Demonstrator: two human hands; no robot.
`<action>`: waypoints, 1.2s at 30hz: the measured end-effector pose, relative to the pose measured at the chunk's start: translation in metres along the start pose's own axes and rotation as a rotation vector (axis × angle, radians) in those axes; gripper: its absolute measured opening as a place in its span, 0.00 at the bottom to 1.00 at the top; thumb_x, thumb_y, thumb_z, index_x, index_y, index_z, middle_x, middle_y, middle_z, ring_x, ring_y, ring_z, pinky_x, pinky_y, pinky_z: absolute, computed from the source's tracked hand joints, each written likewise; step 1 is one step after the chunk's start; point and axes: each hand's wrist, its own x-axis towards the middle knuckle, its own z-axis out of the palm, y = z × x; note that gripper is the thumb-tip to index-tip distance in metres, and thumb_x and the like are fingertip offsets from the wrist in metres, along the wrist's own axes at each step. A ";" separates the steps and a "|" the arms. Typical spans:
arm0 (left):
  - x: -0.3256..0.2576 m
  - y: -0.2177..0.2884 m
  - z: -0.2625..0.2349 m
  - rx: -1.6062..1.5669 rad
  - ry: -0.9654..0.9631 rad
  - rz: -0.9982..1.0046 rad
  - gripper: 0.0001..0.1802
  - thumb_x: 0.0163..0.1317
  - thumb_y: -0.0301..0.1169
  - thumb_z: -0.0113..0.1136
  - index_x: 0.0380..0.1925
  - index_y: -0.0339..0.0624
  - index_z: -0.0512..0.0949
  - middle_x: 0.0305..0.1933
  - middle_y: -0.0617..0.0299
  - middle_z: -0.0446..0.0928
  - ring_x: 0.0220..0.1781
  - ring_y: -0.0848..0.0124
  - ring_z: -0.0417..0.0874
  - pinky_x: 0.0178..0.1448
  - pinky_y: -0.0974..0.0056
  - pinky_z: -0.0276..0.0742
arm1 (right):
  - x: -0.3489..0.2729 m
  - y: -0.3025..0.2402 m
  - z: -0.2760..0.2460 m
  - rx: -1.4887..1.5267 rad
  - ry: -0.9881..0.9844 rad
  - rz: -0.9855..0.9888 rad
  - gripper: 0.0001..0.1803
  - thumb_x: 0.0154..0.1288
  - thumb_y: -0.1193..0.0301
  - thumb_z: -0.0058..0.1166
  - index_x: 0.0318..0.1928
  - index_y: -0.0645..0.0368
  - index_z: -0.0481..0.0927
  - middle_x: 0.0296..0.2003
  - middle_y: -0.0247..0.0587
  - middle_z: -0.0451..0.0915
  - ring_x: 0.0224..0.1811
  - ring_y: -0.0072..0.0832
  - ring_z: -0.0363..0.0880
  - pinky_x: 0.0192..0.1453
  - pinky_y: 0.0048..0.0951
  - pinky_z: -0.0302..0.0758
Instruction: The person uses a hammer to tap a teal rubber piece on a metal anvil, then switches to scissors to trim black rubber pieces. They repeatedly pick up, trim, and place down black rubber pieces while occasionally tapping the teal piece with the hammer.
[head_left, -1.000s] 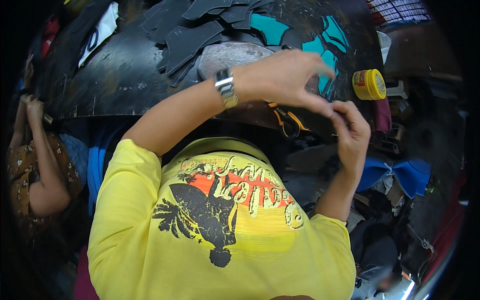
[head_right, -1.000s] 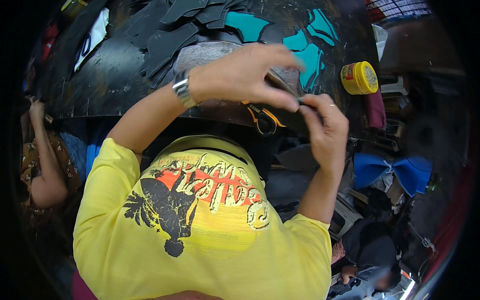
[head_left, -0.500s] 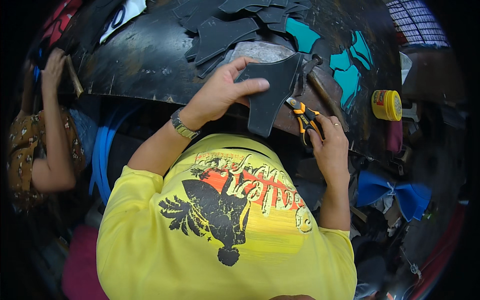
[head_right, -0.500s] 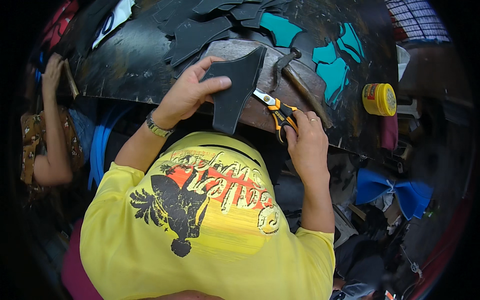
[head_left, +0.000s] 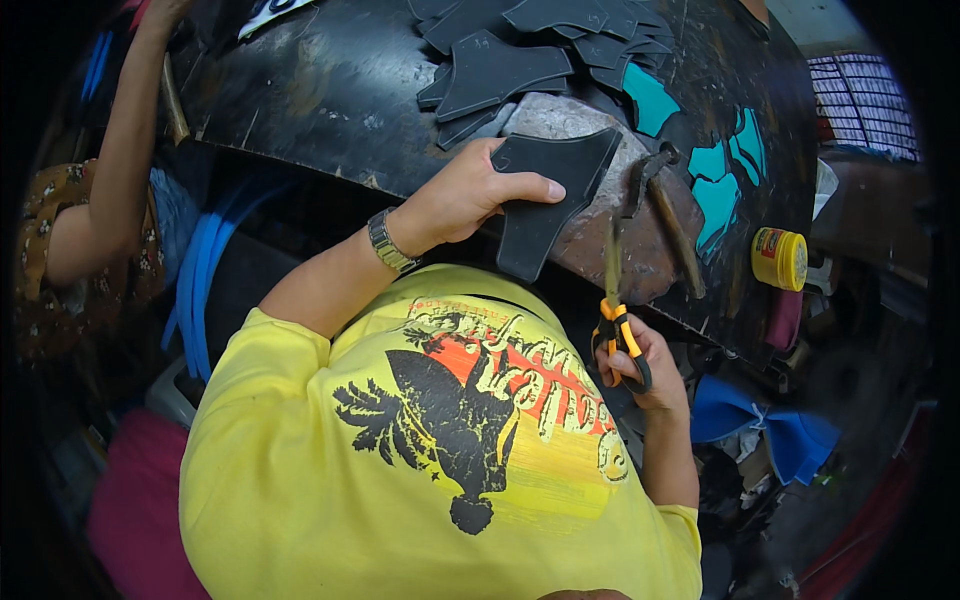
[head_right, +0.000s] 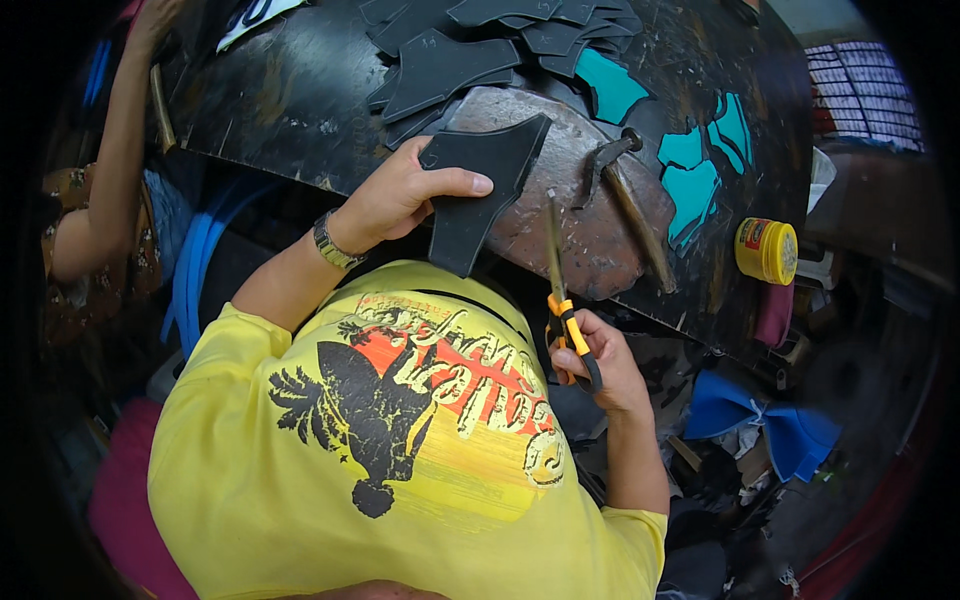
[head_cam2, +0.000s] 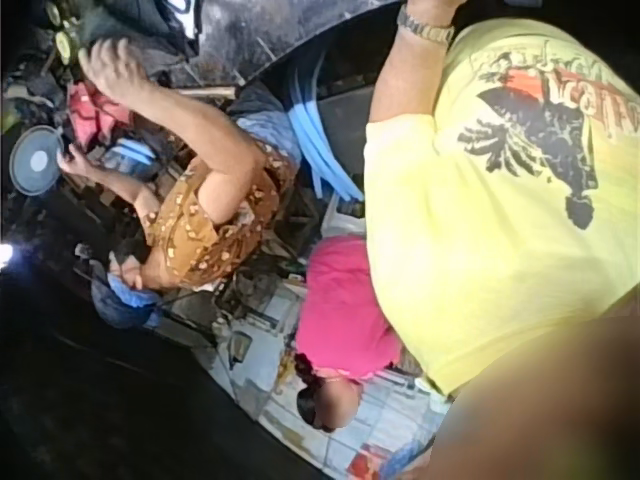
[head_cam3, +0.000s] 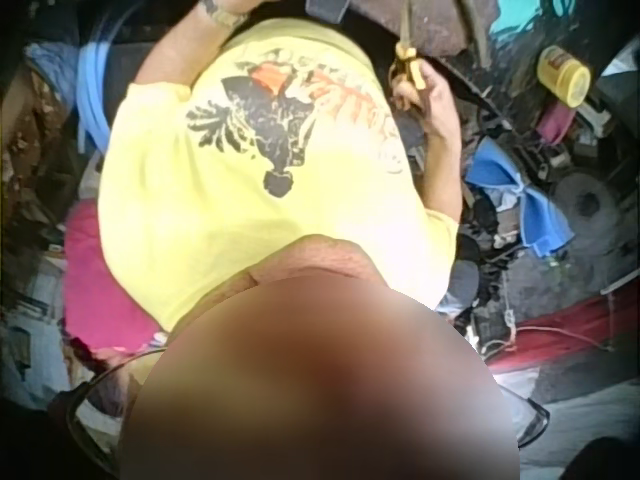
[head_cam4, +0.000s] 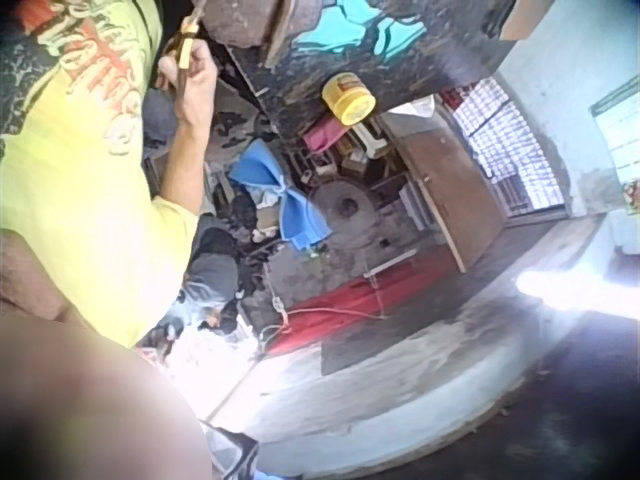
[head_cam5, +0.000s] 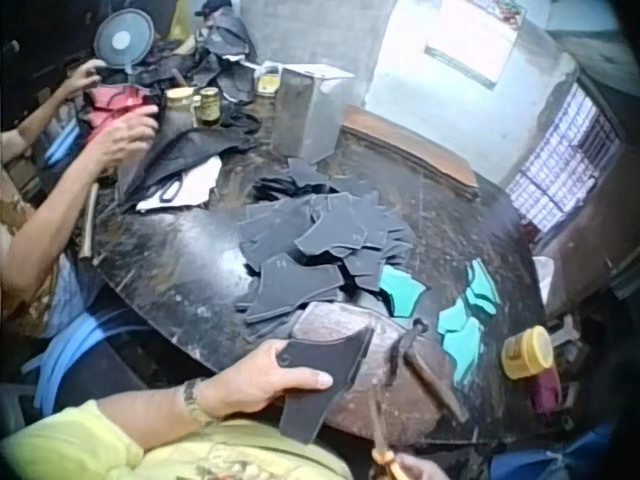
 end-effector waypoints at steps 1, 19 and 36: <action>0.000 0.000 -0.001 0.016 -0.011 -0.008 0.17 0.57 0.25 0.71 0.46 0.31 0.81 0.43 0.58 0.85 0.39 0.72 0.87 0.46 0.66 0.86 | 0.000 0.003 0.000 -0.021 -0.025 0.016 0.44 0.45 0.51 0.78 0.58 0.64 0.75 0.28 0.35 0.79 0.25 0.19 0.75 0.29 0.18 0.72; -0.002 0.006 -0.010 0.276 -0.077 -0.035 0.20 0.54 0.27 0.71 0.46 0.31 0.81 0.41 0.60 0.85 0.37 0.76 0.85 0.43 0.70 0.83 | 0.007 0.004 -0.004 -0.054 -0.104 0.012 0.39 0.42 0.50 0.80 0.48 0.63 0.77 0.24 0.37 0.78 0.18 0.17 0.73 0.21 0.16 0.67; -0.004 0.008 -0.006 0.305 -0.074 -0.033 0.20 0.56 0.30 0.71 0.47 0.32 0.80 0.40 0.60 0.84 0.37 0.76 0.85 0.44 0.71 0.83 | 0.007 0.007 -0.013 -0.015 -0.115 -0.032 0.36 0.44 0.54 0.81 0.46 0.64 0.78 0.23 0.38 0.79 0.17 0.17 0.73 0.19 0.16 0.69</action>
